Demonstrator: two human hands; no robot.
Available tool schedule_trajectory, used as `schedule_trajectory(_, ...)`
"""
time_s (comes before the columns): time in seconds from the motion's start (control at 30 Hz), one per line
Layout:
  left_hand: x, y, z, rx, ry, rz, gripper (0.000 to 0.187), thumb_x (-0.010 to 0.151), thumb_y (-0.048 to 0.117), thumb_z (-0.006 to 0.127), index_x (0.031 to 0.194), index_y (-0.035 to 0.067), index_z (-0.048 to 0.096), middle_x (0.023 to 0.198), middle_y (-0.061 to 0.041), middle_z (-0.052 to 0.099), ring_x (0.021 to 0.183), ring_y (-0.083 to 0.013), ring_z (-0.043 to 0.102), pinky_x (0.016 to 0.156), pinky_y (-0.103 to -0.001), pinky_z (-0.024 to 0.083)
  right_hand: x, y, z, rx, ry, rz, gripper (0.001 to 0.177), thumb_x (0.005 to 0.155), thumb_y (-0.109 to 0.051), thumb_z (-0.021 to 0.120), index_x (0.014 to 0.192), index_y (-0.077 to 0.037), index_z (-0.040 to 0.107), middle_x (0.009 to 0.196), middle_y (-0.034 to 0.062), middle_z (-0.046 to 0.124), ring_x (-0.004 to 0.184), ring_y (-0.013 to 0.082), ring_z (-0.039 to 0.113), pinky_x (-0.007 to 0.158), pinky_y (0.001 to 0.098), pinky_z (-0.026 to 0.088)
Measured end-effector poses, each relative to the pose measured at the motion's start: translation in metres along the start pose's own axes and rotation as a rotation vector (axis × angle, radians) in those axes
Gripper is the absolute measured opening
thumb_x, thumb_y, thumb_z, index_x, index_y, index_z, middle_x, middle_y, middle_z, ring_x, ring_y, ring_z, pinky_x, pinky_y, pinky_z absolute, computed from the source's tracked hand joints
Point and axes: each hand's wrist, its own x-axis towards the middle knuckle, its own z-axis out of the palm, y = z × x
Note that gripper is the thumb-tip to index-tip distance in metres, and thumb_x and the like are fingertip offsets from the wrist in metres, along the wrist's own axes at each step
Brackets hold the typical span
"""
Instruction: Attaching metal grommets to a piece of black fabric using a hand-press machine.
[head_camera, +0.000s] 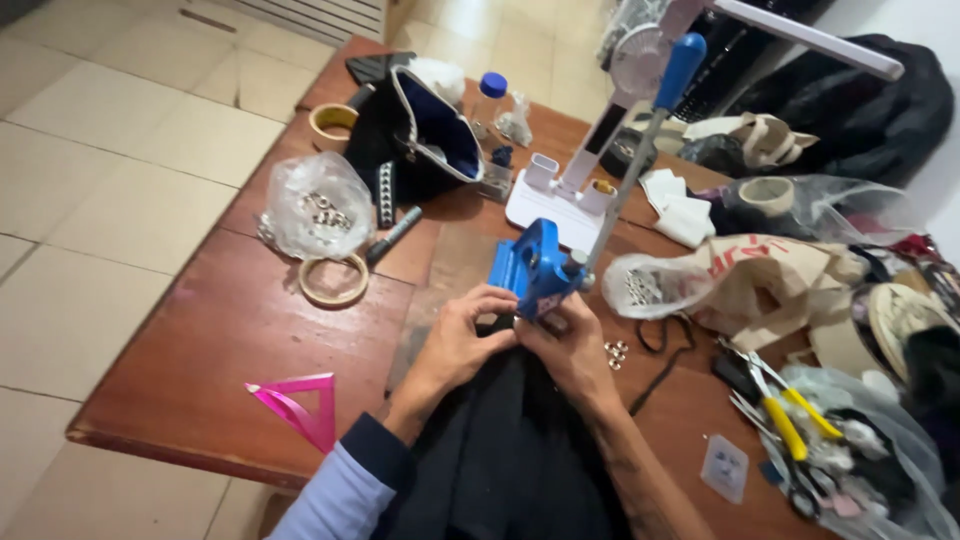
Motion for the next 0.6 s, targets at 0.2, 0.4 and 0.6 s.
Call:
schedule_trajectory(0.2,-0.001,-0.002,0.002,-0.047,-0.008,-0.007,0.032,0.076,0.017,0.092,0.106,0.01,0.083,0.113,-0.008,0.079,0.105,-0.0264,0.077,0.097,-0.04,0.057,0.011,0.046,-0.052,0.395,0.021,0.126,0.061,0.068,0.005,0.09,0.124,-0.007,0.068,0.107,0.0031,0.067,0.096,0.0152,0.065,0.073,0.0371,0.066)
schedule_trajectory(0.4,0.0,-0.002,-0.001,-0.03,-0.031,0.005,0.035,0.075,0.016,0.093,0.107,0.007,0.083,0.112,-0.011,0.079,0.105,-0.0286,0.077,0.097,-0.04,0.057,0.088,-0.105,-0.084,0.776,0.083,0.025,0.067,0.098,-0.053,0.058,0.15,-0.011,0.052,0.134,0.0065,0.068,0.124,0.018,0.067,0.112,0.0396,0.056)
schedule_trajectory(0.6,0.002,0.024,-0.002,0.006,-0.044,-0.072,0.03,0.077,0.005,0.083,0.106,-0.001,0.08,0.119,-0.002,0.075,0.1,-0.015,0.07,0.085,-0.024,0.053,0.127,-0.183,-0.071,0.568,0.091,-0.037,0.082,0.071,-0.073,0.062,0.131,-0.018,0.066,0.073,-0.0016,0.053,0.059,0.0114,0.052,0.079,0.0383,0.056)
